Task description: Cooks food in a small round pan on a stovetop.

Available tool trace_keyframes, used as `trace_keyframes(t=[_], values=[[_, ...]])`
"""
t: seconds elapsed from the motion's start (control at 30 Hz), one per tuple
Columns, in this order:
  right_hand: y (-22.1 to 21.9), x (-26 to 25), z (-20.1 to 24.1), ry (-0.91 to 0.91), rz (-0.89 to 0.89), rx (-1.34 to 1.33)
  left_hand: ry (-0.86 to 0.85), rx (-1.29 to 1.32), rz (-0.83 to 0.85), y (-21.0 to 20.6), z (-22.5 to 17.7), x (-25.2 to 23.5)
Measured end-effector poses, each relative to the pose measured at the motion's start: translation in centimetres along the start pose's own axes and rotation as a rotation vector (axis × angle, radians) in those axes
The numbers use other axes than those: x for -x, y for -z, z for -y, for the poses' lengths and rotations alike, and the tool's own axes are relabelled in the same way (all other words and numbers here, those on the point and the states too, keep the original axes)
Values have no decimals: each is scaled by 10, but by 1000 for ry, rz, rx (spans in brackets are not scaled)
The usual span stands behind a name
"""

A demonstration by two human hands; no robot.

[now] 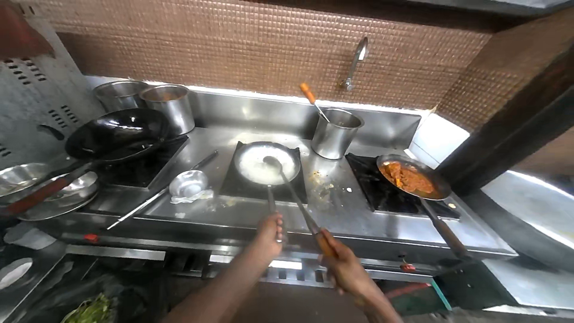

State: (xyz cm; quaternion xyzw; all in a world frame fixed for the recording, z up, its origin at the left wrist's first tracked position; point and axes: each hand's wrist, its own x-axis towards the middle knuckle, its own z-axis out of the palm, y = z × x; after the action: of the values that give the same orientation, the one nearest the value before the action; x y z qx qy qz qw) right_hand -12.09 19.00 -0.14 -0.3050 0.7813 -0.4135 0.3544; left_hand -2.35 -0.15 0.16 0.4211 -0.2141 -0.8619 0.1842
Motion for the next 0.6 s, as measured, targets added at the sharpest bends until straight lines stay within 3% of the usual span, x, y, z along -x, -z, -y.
trace_keyframes(t=[0.03, 0.07, 0.23, 0.37, 0.43, 0.5, 0.6], values=[[2, -3, -7, 8, 27, -220, 16, -11, -1, -4, 5, 10], [-1, -9, -16, 21, 35, -279, 23, -16, 2, -7, 10, 16], [-54, -38, -95, 161, -138, 187, 17, 21, -17, 3, 18, 11], [-76, -38, -110, 248, -328, 323, 37, 4, -7, 12, 5, 19], [-89, -35, -111, 156, -291, 340, 46, 12, -6, 22, 2, 13], [-94, -38, -102, 136, -278, 111, 71, -2, 27, 25, -4, 17], [-118, -27, -86, 128, -267, -583, 130, 11, 83, 32, -13, 25]])
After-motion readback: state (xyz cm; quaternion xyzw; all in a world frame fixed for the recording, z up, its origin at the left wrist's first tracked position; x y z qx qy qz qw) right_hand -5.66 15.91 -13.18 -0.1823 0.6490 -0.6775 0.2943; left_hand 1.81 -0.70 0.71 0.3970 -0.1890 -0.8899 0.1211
